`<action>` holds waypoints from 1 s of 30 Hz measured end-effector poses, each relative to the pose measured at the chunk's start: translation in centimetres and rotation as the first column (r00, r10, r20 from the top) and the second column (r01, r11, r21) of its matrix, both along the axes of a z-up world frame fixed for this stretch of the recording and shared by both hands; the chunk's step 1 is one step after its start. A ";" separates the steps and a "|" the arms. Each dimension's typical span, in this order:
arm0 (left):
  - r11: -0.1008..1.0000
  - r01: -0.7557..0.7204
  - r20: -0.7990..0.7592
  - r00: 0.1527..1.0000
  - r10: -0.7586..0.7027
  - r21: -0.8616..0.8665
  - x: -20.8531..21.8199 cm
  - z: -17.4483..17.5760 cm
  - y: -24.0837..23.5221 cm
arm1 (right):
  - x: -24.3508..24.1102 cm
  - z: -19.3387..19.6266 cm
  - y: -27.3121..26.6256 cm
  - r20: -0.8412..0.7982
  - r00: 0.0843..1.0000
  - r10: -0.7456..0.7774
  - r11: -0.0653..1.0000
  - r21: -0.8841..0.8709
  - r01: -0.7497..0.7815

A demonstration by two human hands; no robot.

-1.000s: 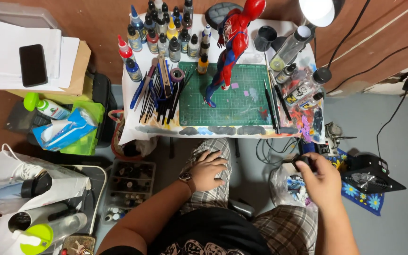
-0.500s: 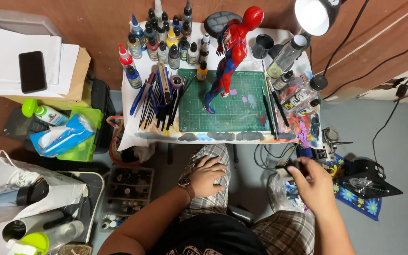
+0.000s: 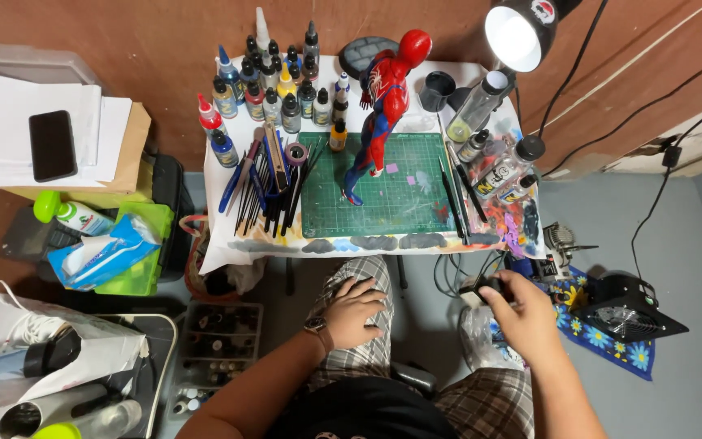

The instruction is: Assembling and cleaning a Spider-Man action figure at a workstation

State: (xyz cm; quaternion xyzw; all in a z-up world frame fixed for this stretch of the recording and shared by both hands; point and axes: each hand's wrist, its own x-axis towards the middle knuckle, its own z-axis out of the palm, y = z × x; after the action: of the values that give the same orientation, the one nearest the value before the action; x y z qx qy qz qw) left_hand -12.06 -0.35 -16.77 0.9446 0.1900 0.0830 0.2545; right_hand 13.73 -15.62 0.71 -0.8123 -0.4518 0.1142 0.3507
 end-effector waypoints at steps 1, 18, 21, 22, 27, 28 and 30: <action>1.000 0.006 -0.002 1.000 -0.006 0.004 0.4 -1.0 0.1 | 0.6 -1.2 0.0 -0.002 1.000 -0.006 1.000 0.004 0.006; 0.940 -0.318 0.367 0.895 0.254 0.125 12.5 12.8 8.5 | 2.4 0.7 14.7 0.473 0.772 0.424 0.898 -0.113 -0.425; 0.936 -0.340 0.306 0.904 0.298 0.093 13.8 11.8 10.1 | 2.6 0.4 16.1 0.464 0.774 0.431 0.895 -0.108 -0.434; 0.937 -0.338 0.300 0.906 0.298 0.090 13.8 11.6 10.1 | 2.3 0.9 15.9 0.459 0.777 0.432 0.895 -0.110 -0.433; 0.928 -0.370 0.292 0.893 0.341 0.048 13.7 12.1 10.7 | 0.3 4.0 16.0 0.510 0.786 0.351 0.936 -0.225 -0.272; 0.929 -0.367 0.286 0.896 0.340 0.045 13.6 12.1 10.7 | 0.3 3.7 16.2 0.504 0.789 0.352 0.935 -0.229 -0.271; 0.933 -0.358 0.293 0.895 0.335 0.028 13.5 12.2 11.1 | 0.5 3.3 17.0 0.608 0.710 0.355 0.933 -0.285 -0.222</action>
State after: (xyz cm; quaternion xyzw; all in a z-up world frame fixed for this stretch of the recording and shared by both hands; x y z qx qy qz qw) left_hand 1.45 10.79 -4.61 0.8833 0.3133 0.2692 0.2216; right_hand 14.18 1.34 3.99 -0.7495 -0.6536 -0.0788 0.0701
